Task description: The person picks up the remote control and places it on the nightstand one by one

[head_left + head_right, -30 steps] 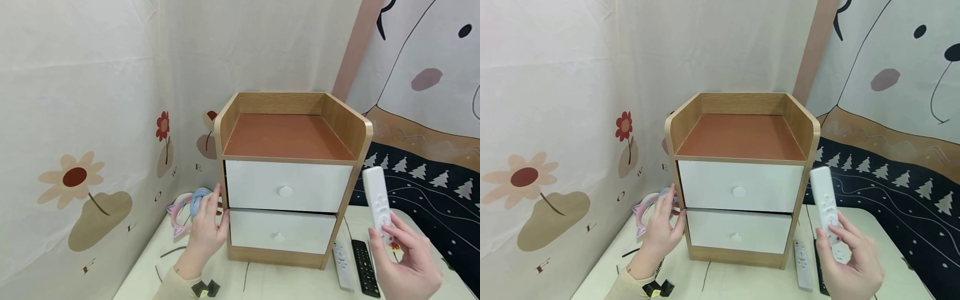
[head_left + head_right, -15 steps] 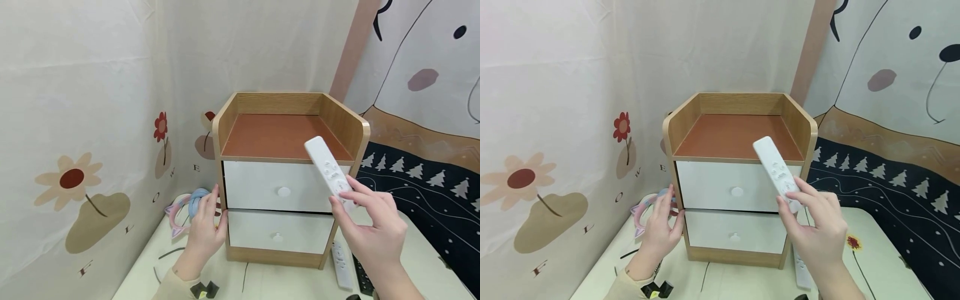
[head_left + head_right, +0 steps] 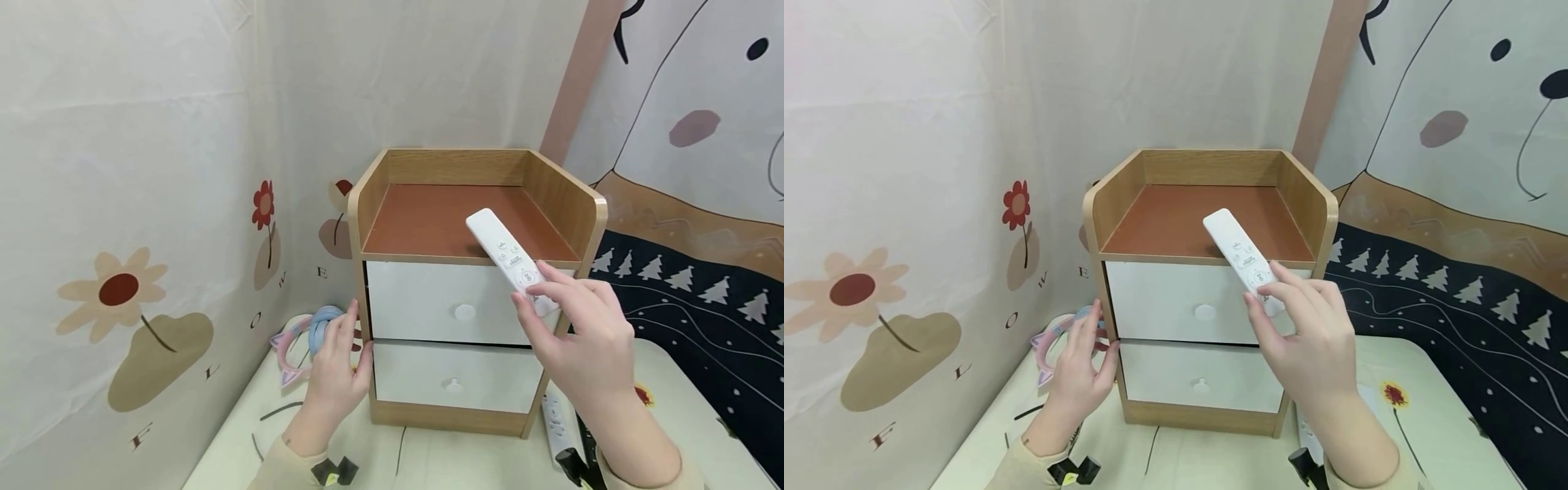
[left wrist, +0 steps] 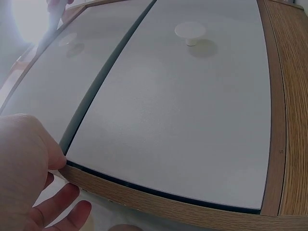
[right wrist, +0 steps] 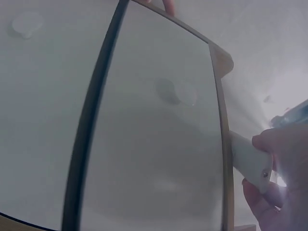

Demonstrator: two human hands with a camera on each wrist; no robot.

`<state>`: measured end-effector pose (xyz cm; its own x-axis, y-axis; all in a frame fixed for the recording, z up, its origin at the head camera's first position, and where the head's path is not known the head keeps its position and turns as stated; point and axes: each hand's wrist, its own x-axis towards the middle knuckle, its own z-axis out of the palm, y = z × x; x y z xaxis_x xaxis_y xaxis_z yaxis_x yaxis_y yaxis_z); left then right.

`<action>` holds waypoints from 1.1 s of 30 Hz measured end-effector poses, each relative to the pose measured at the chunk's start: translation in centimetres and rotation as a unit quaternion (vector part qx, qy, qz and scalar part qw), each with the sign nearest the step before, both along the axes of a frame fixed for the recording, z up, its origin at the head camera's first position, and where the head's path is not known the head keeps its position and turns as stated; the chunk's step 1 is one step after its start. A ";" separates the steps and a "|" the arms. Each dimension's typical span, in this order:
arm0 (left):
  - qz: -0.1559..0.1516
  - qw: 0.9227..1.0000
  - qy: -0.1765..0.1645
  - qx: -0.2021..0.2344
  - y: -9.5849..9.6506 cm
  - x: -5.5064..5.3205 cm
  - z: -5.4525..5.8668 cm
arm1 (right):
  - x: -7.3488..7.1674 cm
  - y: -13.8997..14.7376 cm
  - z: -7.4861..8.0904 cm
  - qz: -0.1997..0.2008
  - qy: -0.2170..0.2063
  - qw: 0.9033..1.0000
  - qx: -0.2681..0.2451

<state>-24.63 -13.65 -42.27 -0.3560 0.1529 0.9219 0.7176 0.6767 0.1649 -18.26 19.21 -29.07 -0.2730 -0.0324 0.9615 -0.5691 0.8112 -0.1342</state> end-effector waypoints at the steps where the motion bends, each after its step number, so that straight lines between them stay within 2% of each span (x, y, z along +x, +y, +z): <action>1: -0.001 1.000 0.000 0.000 0.0 0.0 0.0 | -0.1 -0.1 0.3 0.000 0.001 1.000 0.006; 8: -0.002 1.000 -0.003 0.001 0.0 -0.2 0.1 | -1.1 -1.3 2.2 0.005 -0.044 0.998 0.045; 16: -0.002 1.000 -0.006 0.000 0.1 0.0 0.0 | -3.0 -2.9 3.0 0.018 0.001 0.998 0.066; 20: -0.002 1.000 -0.008 -0.001 0.1 0.0 -0.1 | -3.5 -3.6 3.3 0.018 -0.005 0.997 0.080; 23: -0.001 1.000 -0.010 -0.002 0.1 0.0 -0.1 | -3.6 -4.0 4.1 0.010 -0.039 0.994 0.103; 26: 0.001 1.000 -0.014 -0.003 0.1 0.0 -0.1 | -3.7 -4.5 5.2 0.010 -0.105 0.987 0.122; 30: 0.006 1.000 -0.019 -0.002 0.0 0.1 -0.1 | -4.1 -5.4 7.1 0.012 -0.215 0.966 0.146; 33: 0.005 1.000 -0.018 -0.003 0.0 0.1 -0.1 | -4.6 -6.0 8.3 0.012 -0.270 0.948 0.166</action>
